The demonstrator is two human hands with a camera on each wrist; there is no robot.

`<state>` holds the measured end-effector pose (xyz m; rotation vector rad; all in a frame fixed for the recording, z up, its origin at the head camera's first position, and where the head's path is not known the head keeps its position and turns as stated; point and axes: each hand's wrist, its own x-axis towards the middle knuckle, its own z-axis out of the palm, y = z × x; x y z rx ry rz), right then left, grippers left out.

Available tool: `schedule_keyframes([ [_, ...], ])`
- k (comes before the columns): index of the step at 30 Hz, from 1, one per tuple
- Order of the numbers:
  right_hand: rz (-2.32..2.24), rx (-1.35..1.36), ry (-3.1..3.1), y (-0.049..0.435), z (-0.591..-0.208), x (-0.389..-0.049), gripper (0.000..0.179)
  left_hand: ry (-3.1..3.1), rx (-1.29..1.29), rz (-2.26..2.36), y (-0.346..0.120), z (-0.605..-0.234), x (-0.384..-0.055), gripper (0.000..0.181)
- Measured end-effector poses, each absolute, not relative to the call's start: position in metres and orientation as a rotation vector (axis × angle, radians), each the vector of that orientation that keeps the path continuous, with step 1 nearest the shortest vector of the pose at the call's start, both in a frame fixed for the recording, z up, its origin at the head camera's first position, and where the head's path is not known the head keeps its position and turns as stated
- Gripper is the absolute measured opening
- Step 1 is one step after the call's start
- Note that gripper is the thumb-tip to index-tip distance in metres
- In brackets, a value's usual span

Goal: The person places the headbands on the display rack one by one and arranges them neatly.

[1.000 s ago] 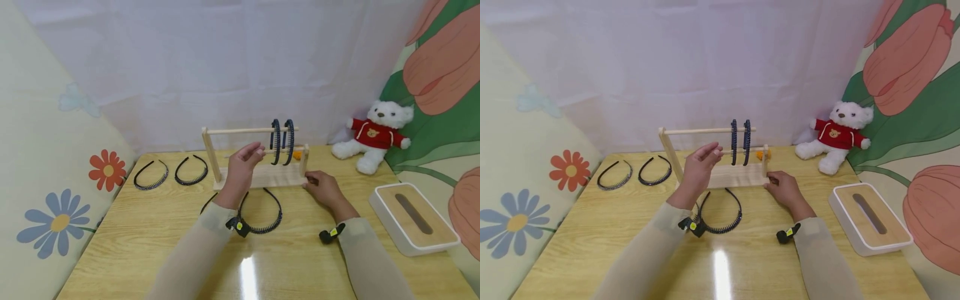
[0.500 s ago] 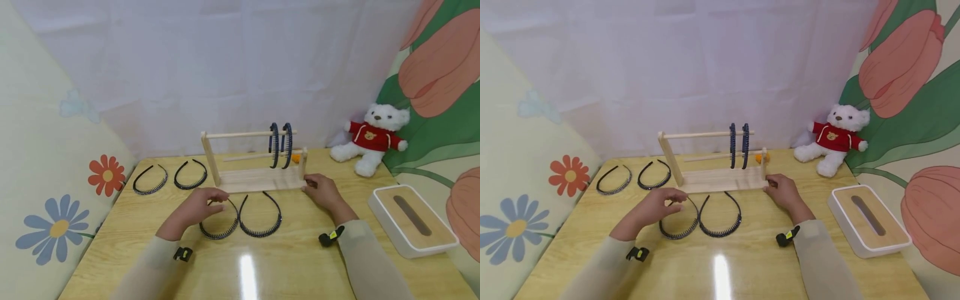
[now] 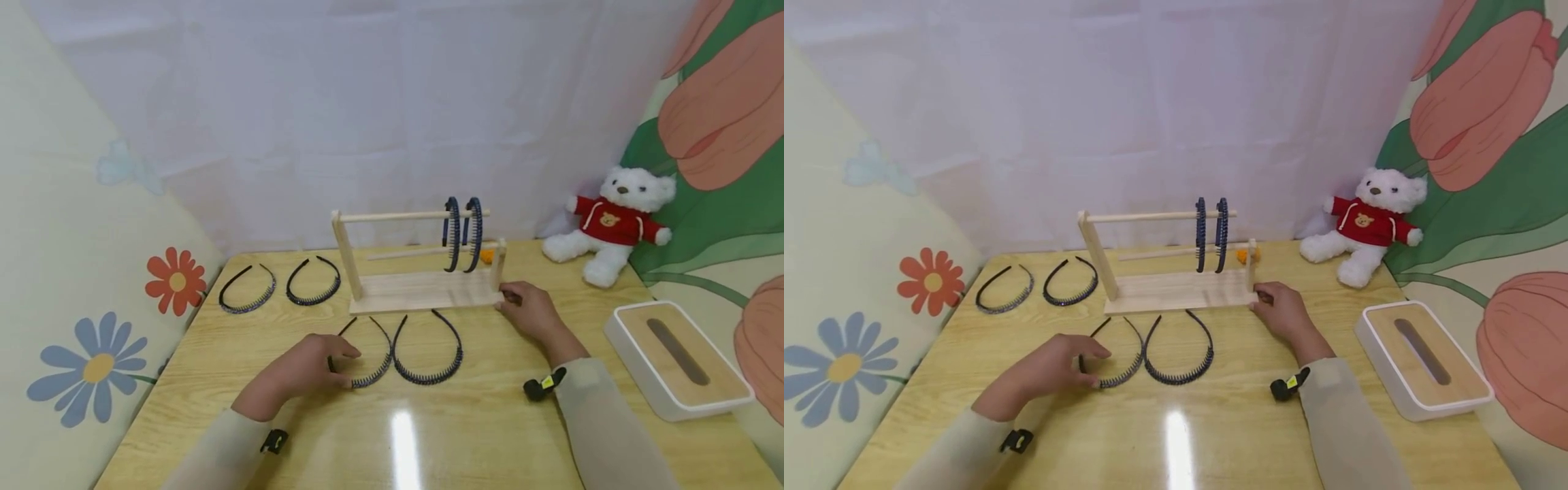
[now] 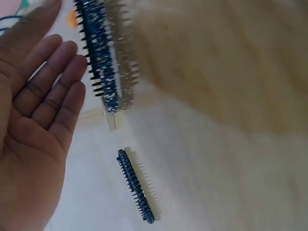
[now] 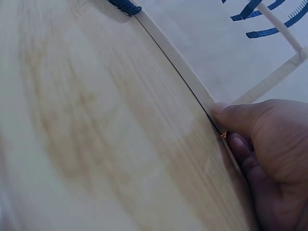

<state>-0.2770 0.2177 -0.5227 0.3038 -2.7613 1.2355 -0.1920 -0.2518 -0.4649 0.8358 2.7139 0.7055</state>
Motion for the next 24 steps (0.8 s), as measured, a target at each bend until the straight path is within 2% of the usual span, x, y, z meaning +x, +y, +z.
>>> schedule_keyframes([
  [10,1.23,0.318,-2.754,0.215,-0.523,-0.277,0.04,2.778,1.016,0.494,-0.266,-0.469,-0.193,0.02],
  [18,1.215,0.308,-2.76,0.213,-0.525,-0.276,0.04,2.709,1.001,0.516,-0.272,-0.454,-0.185,0.014],
  [24,1.218,0.297,-2.766,0.217,-0.523,-0.275,0.04,2.542,0.879,0.772,-0.285,-0.425,-0.179,0.006],
])
